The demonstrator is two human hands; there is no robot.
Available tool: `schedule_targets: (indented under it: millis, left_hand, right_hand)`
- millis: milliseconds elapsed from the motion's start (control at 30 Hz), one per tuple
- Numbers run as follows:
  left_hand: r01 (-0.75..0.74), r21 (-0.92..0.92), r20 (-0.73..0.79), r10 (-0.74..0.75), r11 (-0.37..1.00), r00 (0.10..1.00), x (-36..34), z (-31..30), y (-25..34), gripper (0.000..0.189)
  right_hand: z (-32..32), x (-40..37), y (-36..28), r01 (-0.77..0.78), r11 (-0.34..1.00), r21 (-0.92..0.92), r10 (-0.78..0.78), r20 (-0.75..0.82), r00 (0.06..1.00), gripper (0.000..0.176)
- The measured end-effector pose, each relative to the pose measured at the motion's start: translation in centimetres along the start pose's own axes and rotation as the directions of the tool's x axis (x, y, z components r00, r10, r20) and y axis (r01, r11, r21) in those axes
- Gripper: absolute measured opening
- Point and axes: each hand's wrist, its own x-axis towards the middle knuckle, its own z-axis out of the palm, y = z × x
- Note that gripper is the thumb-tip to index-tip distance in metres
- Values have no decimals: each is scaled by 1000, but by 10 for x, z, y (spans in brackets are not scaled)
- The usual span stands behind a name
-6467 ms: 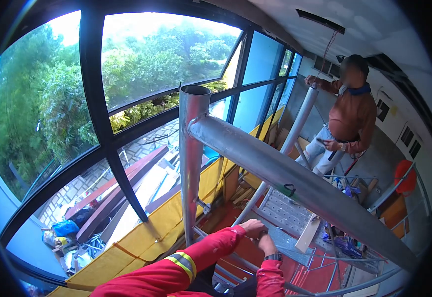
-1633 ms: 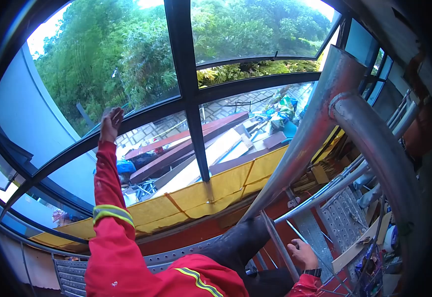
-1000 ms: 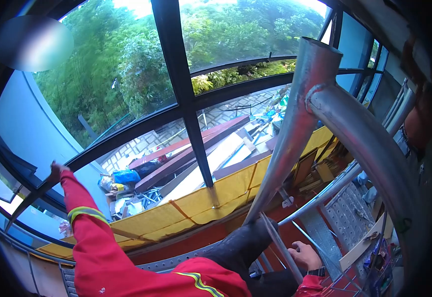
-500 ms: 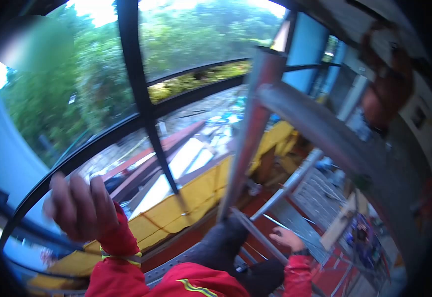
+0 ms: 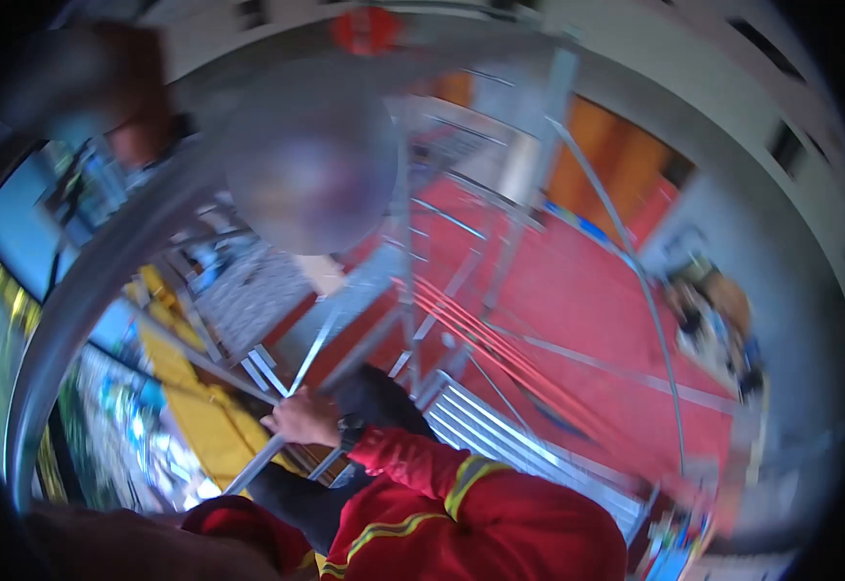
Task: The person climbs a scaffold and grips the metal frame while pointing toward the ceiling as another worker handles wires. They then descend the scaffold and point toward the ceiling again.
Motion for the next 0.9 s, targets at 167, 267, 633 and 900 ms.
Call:
schedule_targets:
  millis: [167,267,633,900]
  left_hand:
    - [289,-170,107,-274,942,956,-12,4,-78,19]
    - [375,-197,140,-353,906,925,-20,15,-104,19]
    - [440,-196,155,-415,876,896,-32,19,-112,22]
    - [309,-166,78,-300,936,951,-8,29,-80,24]
  right_hand:
    - [23,-10,19,112,991,75,-76,-377,923,47]
    - [24,-12,23,89,995,43,-69,-339,938,48]
    - [36,-12,30,109,994,-25,-108,-468,877,49]
    - [27,-16,16,135,991,25,-111,-432,895,48]
